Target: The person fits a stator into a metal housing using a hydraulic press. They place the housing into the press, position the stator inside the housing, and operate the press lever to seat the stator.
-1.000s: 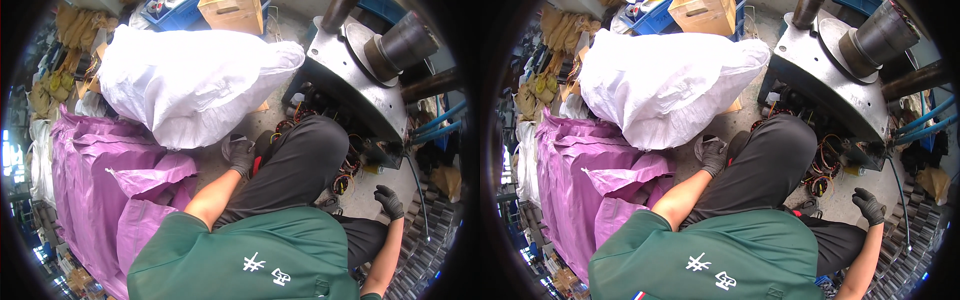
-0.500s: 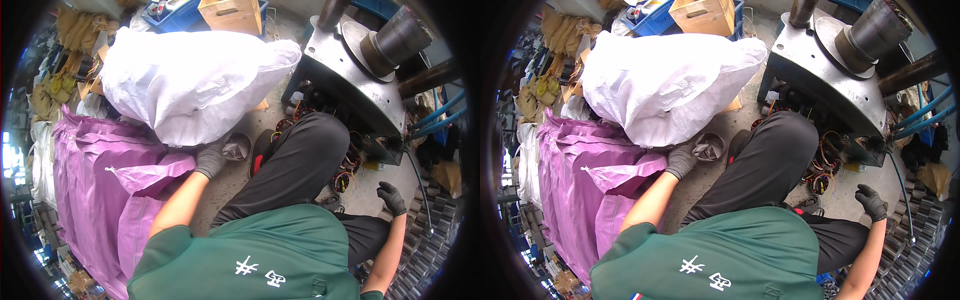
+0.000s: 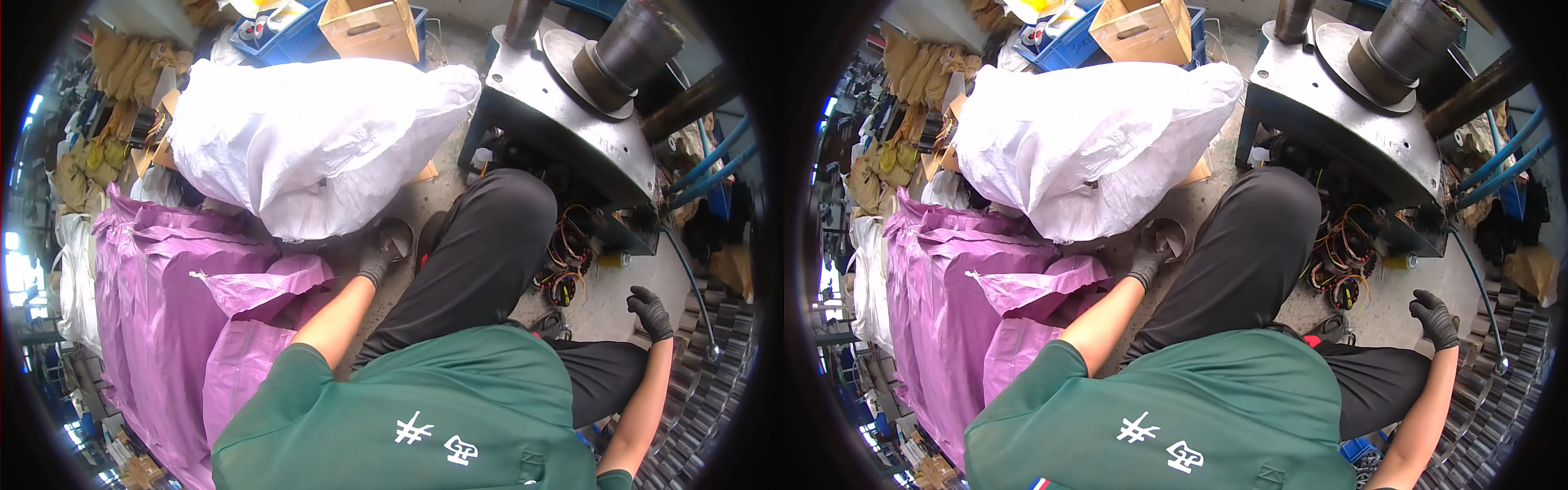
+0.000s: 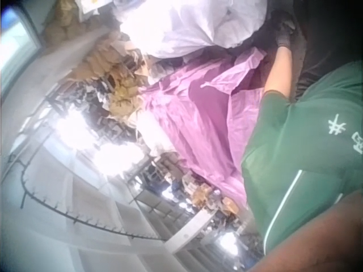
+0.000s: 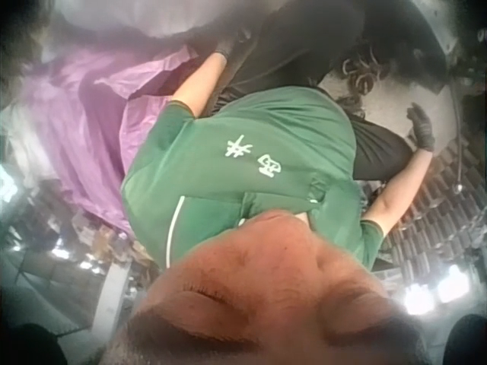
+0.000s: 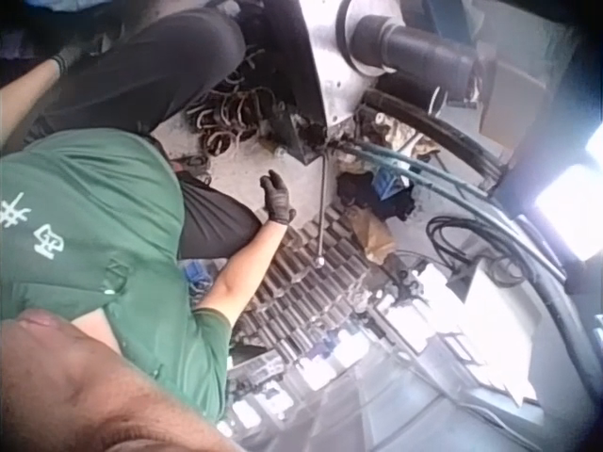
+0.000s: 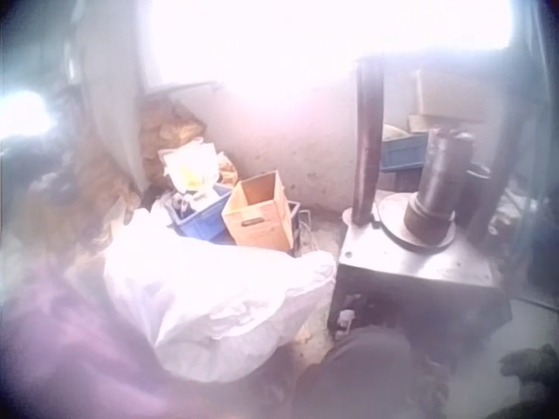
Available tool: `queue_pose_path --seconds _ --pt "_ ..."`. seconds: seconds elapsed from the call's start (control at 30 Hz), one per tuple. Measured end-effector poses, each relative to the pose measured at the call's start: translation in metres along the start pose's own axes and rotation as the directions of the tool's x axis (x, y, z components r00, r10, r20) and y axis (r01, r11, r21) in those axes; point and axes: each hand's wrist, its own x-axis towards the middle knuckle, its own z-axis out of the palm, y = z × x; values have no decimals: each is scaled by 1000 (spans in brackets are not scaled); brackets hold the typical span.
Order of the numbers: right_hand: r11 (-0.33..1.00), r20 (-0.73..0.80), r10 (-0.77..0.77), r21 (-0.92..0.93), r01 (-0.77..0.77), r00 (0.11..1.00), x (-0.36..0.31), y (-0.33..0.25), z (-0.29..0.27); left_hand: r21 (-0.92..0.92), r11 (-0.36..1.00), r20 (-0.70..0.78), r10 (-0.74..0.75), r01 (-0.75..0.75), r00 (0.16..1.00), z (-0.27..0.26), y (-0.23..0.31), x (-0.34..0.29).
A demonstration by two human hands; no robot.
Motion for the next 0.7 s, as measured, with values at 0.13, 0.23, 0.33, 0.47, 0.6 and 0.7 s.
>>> queue_pose_path --seconds 0.13,0.23,0.33,0.47,0.6,0.7 --pt "1000 -60 17 -17 -18 998 -13 9 1 -25 950 256 -295 311 921 5 3 -8" --pt "1000 -67 27 -9 -28 997 -18 9 -2 -239 839 463 -344 489 817 -8 -6 -20" --pt "998 -101 65 13 -64 993 -24 30 -5 -216 906 492 -221 364 842 -31 26 -25" --pt "997 -97 57 54 -52 994 -24 35 -10 -117 983 152 159 -142 976 -33 17 -26" --pt "994 -97 48 106 -37 994 -22 30 -13 -253 945 54 230 -210 972 3 -28 -1" --pt "998 -75 39 48 -36 996 -17 17 -10 -334 942 236 118 -34 965 34 -46 46"
